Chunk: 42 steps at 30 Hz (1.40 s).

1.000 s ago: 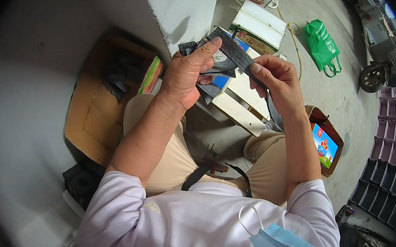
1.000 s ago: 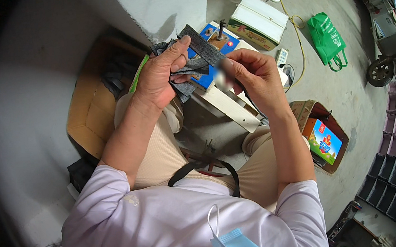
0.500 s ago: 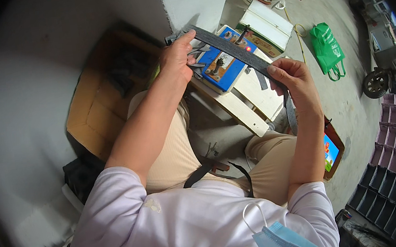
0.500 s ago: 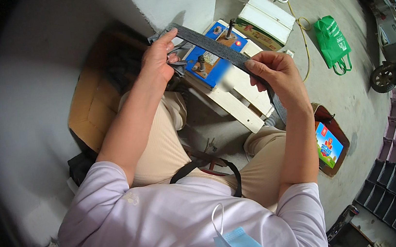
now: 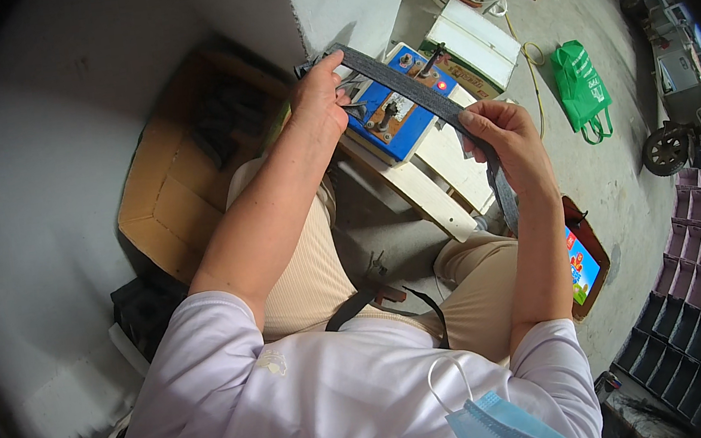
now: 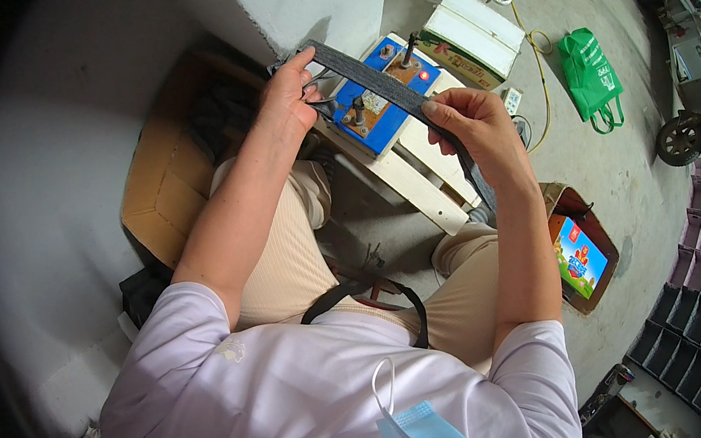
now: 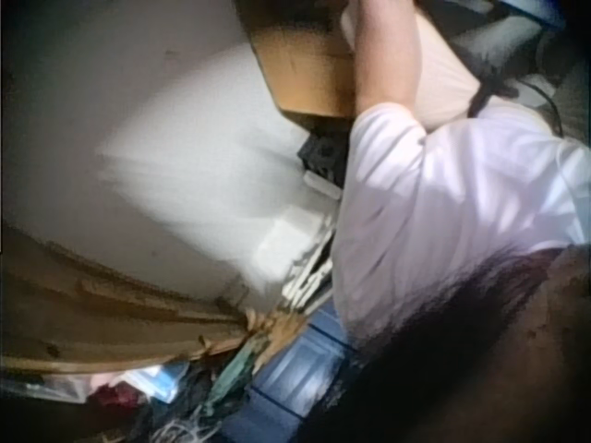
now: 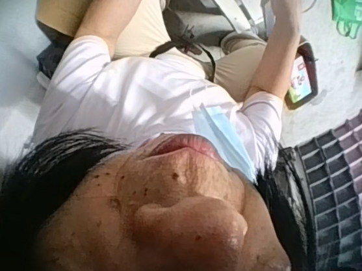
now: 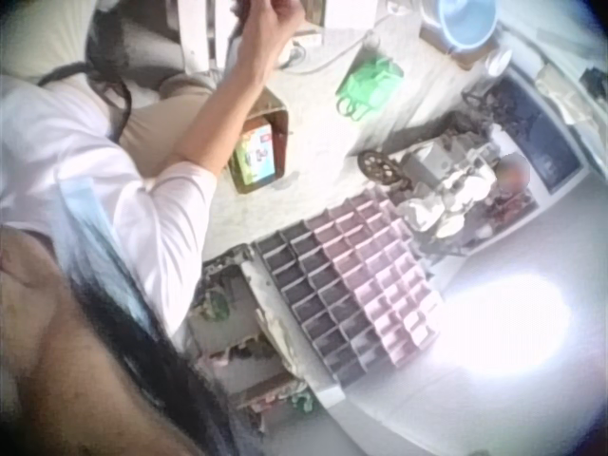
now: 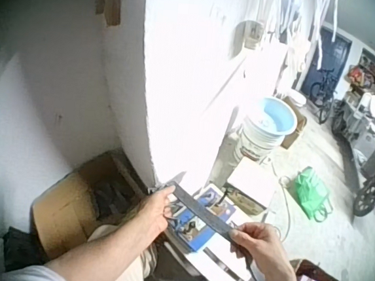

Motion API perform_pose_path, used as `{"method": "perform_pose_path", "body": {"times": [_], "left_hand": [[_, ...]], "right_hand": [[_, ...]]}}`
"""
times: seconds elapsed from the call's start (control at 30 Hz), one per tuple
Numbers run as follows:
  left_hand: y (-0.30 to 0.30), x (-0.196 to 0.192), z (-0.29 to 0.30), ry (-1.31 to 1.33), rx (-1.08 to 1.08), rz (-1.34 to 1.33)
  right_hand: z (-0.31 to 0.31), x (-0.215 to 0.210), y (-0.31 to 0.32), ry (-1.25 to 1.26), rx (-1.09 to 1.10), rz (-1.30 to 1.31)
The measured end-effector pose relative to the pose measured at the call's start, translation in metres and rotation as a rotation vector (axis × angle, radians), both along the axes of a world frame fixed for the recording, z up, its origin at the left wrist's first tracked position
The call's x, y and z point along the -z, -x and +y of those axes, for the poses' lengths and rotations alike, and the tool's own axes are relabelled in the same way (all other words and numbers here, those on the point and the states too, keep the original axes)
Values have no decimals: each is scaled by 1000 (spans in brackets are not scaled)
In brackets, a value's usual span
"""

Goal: The person is measuring grey fabric strips with a caliper and attaching them to a black wire frame.

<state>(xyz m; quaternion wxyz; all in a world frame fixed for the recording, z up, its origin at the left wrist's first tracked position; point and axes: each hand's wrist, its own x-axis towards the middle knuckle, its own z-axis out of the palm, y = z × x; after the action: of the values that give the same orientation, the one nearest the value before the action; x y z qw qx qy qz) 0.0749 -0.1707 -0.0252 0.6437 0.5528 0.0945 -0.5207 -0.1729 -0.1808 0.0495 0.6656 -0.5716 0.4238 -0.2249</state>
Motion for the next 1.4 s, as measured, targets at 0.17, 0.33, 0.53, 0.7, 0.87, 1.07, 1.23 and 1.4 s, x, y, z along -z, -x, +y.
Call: {"method": "perform_pose_path", "body": {"times": [0.17,0.33,0.53,0.7,0.87,1.07,1.23,1.4], "left_hand": [[-1,4,-2,-12,-3,-3],[-3,5,-2,-15,9,-16],[-4,20,-5,21,33,-44],[-2,17,-2,-8,-6,-76],[-11,-32,35,254,0,-122],[-116,-48,97,410,-83,-34],[-189,26,107,64,-245,40],[-222,88,86,-46,-305,148]], "right_hand": [[0,1,0,-7,4,-2],[-2,5,1,-6,6,15],[-10,36,9,-63,16,25],[-10,45,9,-62,43,134],[-5,15,22,2,64,33],[-5,15,25,-1,102,-95],[-4,11,21,-7,108,-97],[-7,16,23,1,85,-106]]}}
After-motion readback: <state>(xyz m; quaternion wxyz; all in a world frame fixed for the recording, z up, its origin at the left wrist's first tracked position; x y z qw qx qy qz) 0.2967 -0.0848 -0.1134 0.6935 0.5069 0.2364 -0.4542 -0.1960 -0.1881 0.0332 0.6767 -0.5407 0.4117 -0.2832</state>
